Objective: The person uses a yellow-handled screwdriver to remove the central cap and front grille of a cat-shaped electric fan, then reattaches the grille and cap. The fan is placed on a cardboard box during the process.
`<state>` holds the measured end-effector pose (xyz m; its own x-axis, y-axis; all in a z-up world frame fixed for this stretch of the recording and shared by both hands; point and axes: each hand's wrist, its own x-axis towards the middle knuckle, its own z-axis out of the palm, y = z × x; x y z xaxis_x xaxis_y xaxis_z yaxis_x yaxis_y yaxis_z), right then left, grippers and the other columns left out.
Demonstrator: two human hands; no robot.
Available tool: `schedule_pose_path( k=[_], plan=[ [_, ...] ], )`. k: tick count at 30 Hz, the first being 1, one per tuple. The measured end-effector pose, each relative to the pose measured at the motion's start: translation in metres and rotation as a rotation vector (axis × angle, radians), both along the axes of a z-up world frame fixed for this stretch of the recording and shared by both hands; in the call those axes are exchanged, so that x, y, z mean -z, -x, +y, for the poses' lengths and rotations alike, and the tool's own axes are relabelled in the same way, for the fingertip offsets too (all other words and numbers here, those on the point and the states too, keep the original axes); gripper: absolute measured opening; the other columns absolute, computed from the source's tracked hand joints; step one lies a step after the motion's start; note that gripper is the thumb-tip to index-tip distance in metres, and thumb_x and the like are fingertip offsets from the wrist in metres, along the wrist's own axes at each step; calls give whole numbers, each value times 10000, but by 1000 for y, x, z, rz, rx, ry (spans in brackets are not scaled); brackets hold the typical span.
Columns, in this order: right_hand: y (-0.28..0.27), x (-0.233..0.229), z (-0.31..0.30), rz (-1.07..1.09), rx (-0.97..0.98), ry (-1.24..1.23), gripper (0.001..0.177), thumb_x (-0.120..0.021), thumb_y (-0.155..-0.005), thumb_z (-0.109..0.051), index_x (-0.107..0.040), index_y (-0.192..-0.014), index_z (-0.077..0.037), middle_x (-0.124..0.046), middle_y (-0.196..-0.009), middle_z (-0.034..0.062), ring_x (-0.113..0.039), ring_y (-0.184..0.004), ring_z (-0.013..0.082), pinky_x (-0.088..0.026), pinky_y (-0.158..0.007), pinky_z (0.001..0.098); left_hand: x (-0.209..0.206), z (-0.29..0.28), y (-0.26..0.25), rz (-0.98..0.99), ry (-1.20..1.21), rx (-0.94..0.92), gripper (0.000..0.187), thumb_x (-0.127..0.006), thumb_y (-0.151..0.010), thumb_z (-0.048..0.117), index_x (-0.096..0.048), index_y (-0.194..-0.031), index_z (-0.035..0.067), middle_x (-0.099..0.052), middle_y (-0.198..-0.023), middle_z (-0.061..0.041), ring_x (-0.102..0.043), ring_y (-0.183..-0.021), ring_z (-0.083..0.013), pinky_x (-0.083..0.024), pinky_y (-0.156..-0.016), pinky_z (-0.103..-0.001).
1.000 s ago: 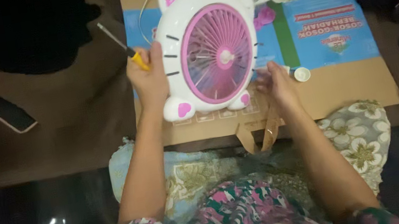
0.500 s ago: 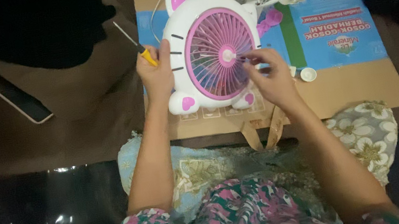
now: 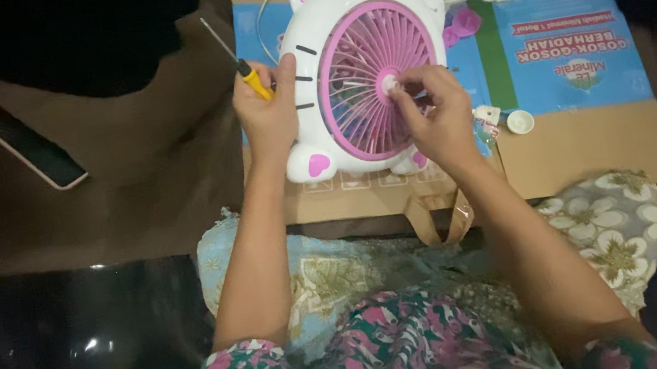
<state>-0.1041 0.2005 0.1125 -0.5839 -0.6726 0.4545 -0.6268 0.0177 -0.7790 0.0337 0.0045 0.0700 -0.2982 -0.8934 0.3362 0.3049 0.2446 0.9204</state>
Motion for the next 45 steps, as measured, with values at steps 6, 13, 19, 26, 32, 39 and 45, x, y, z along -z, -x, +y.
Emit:
schedule_pose_path(
  k=[6,13,19,26,32,39,45],
  plan=[
    [33,54,9,331,185,57,488,-772,-950,-196,-506,-1290,31,-606,-1135,219,-596,-1023,303,-481,-878,341,-4,1,-2,-88,54,-31,411,-844,-918,52,-439,-878,108,-466,-796,42,-429,-705,-57,-385,-622,-216],
    [77,112,12,-660,232,-181,593,-681,-1021,-406,-510,-1410,8,-642,-974,67,-565,-872,157,-468,-744,308,-9,-1,-7,-50,-15,91,420,-809,-946,-7,-415,-882,122,-504,-792,41,-474,-687,-48,-394,-607,-208],
    [88,73,26,-814,99,-69,383,-659,-1013,-364,-582,-1185,-31,-673,-997,67,-604,-817,140,-500,-691,301,0,-19,-10,-38,46,105,392,-791,-999,31,-417,-912,111,-470,-821,47,-444,-732,-50,-398,-659,-217],
    [101,21,33,-515,-8,210,324,-733,-1094,-214,-515,-1261,-40,-638,-1182,66,-618,-1045,114,-547,-930,299,9,-23,2,-227,192,11,337,-745,-1039,188,-469,-870,93,-466,-774,31,-444,-701,-70,-401,-610,-260],
    [93,13,40,-664,171,123,320,-745,-1030,-217,-498,-1165,-63,-616,-1019,60,-566,-830,122,-462,-672,295,3,-14,2,-343,228,41,300,-693,-1035,282,-560,-906,47,-549,-741,14,-513,-684,-85,-449,-612,-277],
    [80,-10,40,-445,23,288,351,-805,-1101,-83,-501,-1262,-16,-640,-1187,87,-639,-1031,118,-575,-946,270,14,-19,3,-402,111,88,332,-660,-1063,345,-624,-1019,18,-631,-819,-25,-571,-741,-102,-492,-666,-291],
    [38,-46,73,167,49,52,428,-865,-951,-133,-519,-1174,-13,-626,-1097,97,-640,-944,159,-525,-787,262,-3,-24,4,-54,-394,351,470,-552,-1030,450,-580,-1216,18,-725,-1094,-100,-745,-980,-209,-627,-805,-353]
  ],
)
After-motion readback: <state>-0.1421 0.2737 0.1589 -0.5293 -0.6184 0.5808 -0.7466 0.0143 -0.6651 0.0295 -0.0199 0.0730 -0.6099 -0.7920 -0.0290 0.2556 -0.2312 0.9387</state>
